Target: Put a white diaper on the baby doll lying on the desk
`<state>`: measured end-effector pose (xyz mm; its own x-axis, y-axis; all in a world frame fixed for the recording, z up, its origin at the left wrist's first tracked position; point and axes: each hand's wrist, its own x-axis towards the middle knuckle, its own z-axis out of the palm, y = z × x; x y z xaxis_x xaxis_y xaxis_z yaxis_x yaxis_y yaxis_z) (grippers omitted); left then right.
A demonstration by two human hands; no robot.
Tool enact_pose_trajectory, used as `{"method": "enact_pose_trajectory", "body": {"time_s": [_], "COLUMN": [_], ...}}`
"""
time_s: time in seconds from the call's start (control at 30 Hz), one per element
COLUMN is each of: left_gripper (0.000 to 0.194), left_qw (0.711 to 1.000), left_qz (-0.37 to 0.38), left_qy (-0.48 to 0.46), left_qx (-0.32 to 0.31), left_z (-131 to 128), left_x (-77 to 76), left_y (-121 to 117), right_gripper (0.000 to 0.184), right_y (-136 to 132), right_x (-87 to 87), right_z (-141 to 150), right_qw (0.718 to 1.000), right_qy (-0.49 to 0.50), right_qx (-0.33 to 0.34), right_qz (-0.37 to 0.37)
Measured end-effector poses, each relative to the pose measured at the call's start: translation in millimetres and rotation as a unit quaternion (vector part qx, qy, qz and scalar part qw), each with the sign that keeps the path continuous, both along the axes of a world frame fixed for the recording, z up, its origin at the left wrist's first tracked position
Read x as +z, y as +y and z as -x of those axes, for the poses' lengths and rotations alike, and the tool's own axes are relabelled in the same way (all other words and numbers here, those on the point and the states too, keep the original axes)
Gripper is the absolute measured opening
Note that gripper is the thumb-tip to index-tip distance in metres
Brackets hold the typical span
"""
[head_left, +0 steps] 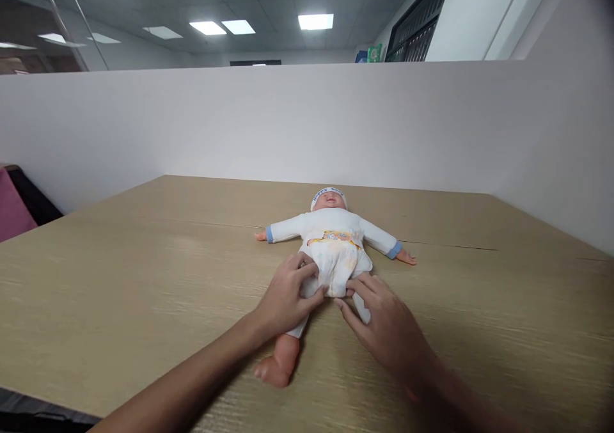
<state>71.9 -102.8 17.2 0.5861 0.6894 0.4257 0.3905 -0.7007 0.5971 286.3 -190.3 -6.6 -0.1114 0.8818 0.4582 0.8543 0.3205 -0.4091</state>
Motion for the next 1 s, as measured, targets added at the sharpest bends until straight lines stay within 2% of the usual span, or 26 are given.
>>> {"method": "enact_pose_trajectory", "body": {"time_s": [0.27,0.47,0.6,0.8,1.0], "left_gripper": [0.011,0.022,0.018,0.028,0.038], "left_qw": [1.000,1.000,0.999,0.983,0.972], "left_qz": [-0.001,0.018,0.039,0.129,0.160], "left_qy": [-0.015,0.016,-0.017,-0.130,-0.170], "left_qx": [-0.006,-0.009,0.009,0.023,0.013], "left_z": [-1,-2,-2,-5,-9], "left_x": [-2.7,-0.2,-3.4,-12.7,-19.2], "left_y": [-2,0,0,0,4], "right_gripper": [0.018,0.013,0.010,0.011,0.014], "right_y": [-7,-8,-5,-6,-6], "right_x": [-1.7,-0.3,-0.9,-4.4,-7.3], "right_z": [2,4,4,4,3], "right_qw": [0.999,0.999,0.999,0.998,0.999], "right_qy": [0.030,0.046,0.049,0.022,0.028], "right_qx": [0.013,0.005,0.008,0.005,0.000], "right_qz": [-0.013,-0.008,-0.018,-0.054,-0.030]}}
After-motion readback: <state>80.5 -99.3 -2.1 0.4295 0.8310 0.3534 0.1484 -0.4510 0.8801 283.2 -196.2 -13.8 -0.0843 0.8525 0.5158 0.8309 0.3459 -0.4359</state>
